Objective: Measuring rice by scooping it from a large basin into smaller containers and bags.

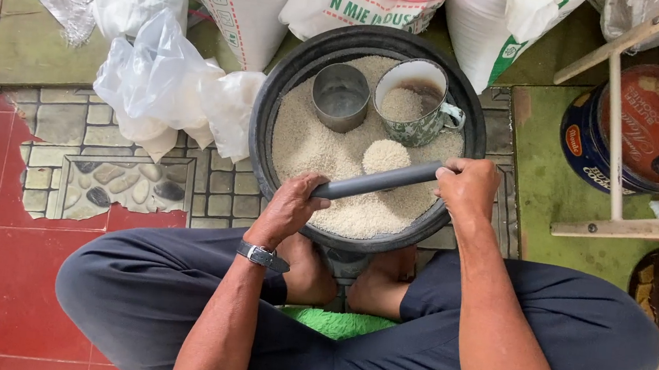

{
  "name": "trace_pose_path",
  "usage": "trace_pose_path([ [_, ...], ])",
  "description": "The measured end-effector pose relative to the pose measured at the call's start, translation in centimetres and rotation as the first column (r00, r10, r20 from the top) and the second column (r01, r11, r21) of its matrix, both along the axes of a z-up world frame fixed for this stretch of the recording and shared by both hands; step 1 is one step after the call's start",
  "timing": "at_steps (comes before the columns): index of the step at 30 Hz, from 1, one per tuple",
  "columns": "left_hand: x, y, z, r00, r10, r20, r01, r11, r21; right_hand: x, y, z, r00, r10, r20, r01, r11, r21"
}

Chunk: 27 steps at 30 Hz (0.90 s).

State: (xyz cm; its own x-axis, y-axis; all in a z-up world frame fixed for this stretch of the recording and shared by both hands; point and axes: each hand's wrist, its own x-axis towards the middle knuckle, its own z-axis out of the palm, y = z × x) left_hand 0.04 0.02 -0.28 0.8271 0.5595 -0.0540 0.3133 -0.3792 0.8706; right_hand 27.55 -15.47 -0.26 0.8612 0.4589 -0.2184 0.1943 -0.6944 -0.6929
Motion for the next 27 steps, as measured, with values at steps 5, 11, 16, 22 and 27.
trace_pose_path([
  [5, 0.1, 0.1, -1.1, 0.997, -0.020, -0.069, 0.019, 1.000, -0.012, -0.1, -0.3, -1.7, 0.997, -0.031, -0.068, 0.028, 0.999, -0.047],
  [11, 0.2, 0.4, -2.0, 0.997, -0.014, -0.081, 0.007, 0.996, -0.084, -0.1, 0.1, -1.3, 0.999, -0.031, -0.032, 0.028, 0.997, -0.079],
  [16, 0.1, 0.8, -2.3, 0.998, 0.012, -0.067, -0.022, 0.989, -0.146, -0.4, 0.3, -1.3, 1.000, -0.013, -0.005, 0.013, 0.994, -0.108],
  [22, 0.1, 1.7, -2.1, 0.997, 0.020, -0.073, -0.032, 0.986, -0.163, -0.1, 0.8, -2.5, 0.999, 0.004, 0.038, -0.001, 0.996, -0.089],
  [27, 0.2, 2.4, -1.6, 0.997, 0.032, -0.067, -0.042, 0.987, -0.153, 0.3, 1.3, -3.2, 0.998, 0.006, 0.059, -0.002, 0.997, -0.077],
])
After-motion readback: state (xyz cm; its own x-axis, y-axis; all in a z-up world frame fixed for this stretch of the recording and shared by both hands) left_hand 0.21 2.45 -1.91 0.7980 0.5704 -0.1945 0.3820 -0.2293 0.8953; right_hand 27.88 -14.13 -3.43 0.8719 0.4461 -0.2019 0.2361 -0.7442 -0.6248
